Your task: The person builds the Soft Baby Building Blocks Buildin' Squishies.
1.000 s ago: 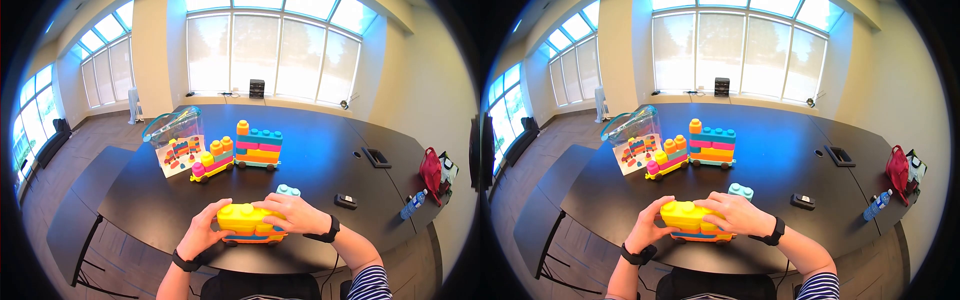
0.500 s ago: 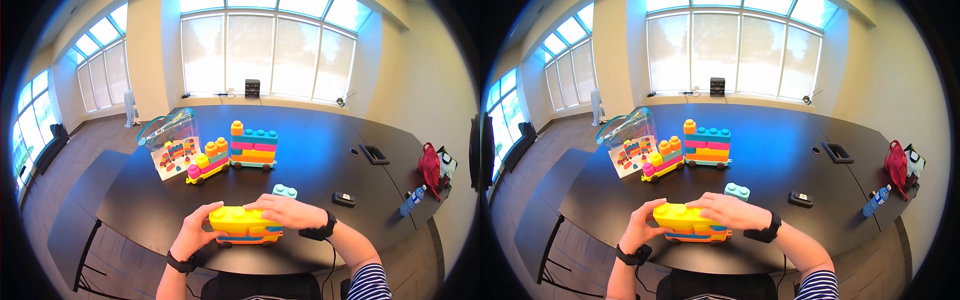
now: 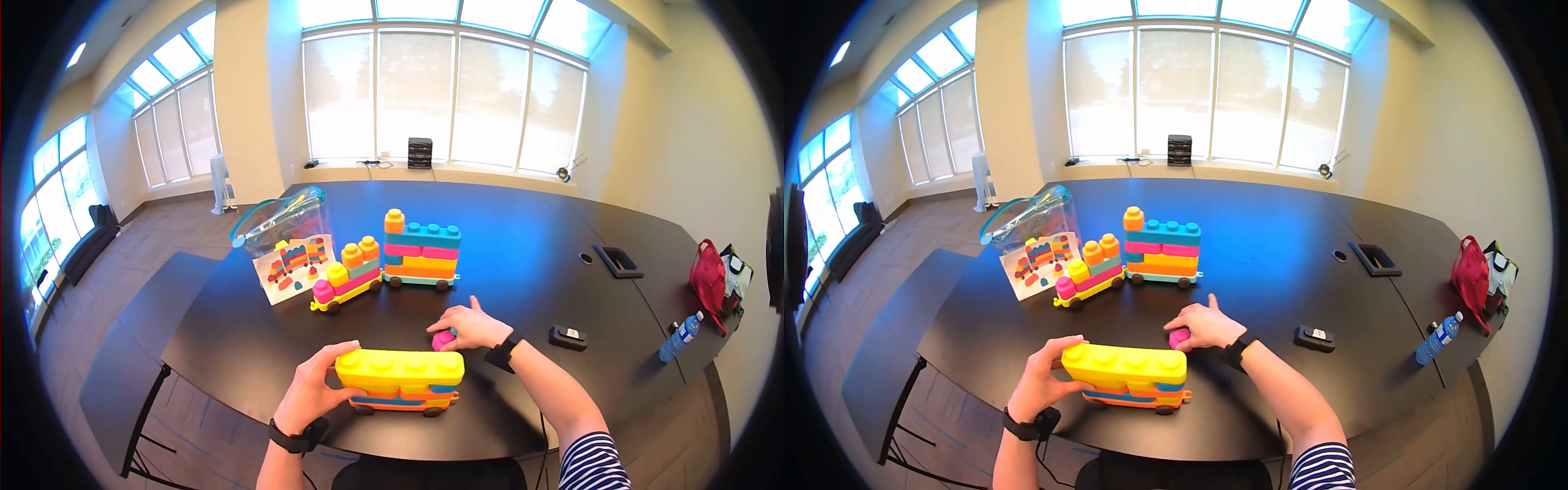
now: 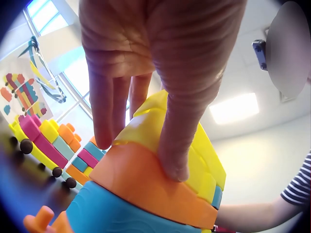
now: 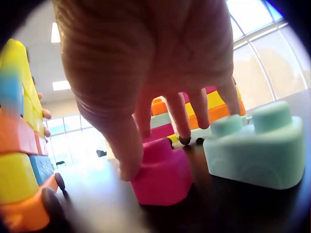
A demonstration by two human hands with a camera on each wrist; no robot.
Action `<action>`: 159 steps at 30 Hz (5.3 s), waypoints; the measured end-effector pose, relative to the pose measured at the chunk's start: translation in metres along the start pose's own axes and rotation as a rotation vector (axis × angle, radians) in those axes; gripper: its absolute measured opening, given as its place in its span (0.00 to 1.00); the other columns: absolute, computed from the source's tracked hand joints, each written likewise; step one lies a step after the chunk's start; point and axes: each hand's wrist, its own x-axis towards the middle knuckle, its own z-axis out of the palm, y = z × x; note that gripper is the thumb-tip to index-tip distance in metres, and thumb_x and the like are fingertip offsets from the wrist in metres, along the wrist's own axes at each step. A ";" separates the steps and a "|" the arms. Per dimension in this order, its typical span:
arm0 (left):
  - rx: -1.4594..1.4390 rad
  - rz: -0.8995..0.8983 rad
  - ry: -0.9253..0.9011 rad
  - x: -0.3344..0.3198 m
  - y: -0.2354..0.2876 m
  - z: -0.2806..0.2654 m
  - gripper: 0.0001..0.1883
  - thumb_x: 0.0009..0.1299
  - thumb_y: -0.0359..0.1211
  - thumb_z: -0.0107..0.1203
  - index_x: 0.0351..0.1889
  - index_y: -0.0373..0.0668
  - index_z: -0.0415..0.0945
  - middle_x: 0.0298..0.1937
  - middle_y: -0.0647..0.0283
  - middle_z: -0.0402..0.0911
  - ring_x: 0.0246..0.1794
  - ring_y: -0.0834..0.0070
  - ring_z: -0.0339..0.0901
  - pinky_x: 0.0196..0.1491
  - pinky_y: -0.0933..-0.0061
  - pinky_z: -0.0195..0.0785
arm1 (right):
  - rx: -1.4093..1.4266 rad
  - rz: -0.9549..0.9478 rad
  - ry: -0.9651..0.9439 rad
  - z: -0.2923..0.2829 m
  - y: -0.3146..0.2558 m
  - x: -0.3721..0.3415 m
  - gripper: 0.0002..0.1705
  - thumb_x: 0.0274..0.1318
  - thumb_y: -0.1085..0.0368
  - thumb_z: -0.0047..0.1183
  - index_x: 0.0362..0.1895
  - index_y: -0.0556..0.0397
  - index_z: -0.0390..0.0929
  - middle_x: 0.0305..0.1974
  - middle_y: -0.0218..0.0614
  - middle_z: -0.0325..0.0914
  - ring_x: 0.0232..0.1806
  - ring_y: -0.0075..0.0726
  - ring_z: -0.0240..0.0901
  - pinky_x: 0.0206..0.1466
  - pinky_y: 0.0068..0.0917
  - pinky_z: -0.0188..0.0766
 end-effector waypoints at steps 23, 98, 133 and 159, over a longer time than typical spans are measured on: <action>0.016 0.050 0.029 0.002 0.009 0.029 0.46 0.57 0.23 0.80 0.75 0.49 0.72 0.68 0.57 0.81 0.65 0.62 0.83 0.62 0.65 0.83 | 0.085 0.540 0.469 0.033 0.072 -0.074 0.46 0.46 0.56 0.78 0.71 0.46 0.73 0.51 0.50 0.87 0.54 0.60 0.85 0.58 0.52 0.81; -0.040 0.009 0.024 0.002 0.010 0.023 0.45 0.59 0.21 0.76 0.77 0.49 0.70 0.70 0.54 0.80 0.66 0.58 0.82 0.67 0.61 0.82 | 0.723 -0.119 0.461 -0.060 -0.076 -0.113 0.28 0.53 0.62 0.79 0.56 0.57 0.84 0.48 0.35 0.88 0.50 0.30 0.86 0.63 0.33 0.82; 0.445 0.392 -0.051 0.267 -0.010 0.059 0.48 0.60 0.39 0.78 0.78 0.43 0.65 0.70 0.46 0.76 0.71 0.46 0.72 0.72 0.53 0.69 | 0.943 0.246 0.557 -0.017 0.147 -0.097 0.36 0.44 0.72 0.81 0.61 0.56 0.83 0.54 0.31 0.88 0.56 0.28 0.82 0.64 0.34 0.79; 0.586 -0.027 -0.376 0.368 -0.079 0.111 0.37 0.45 0.45 0.85 0.54 0.44 0.84 0.49 0.54 0.90 0.53 0.52 0.86 0.56 0.56 0.79 | 0.712 0.515 0.806 -0.022 0.176 -0.055 0.32 0.41 0.67 0.80 0.53 0.58 0.84 0.46 0.38 0.90 0.49 0.34 0.88 0.55 0.34 0.83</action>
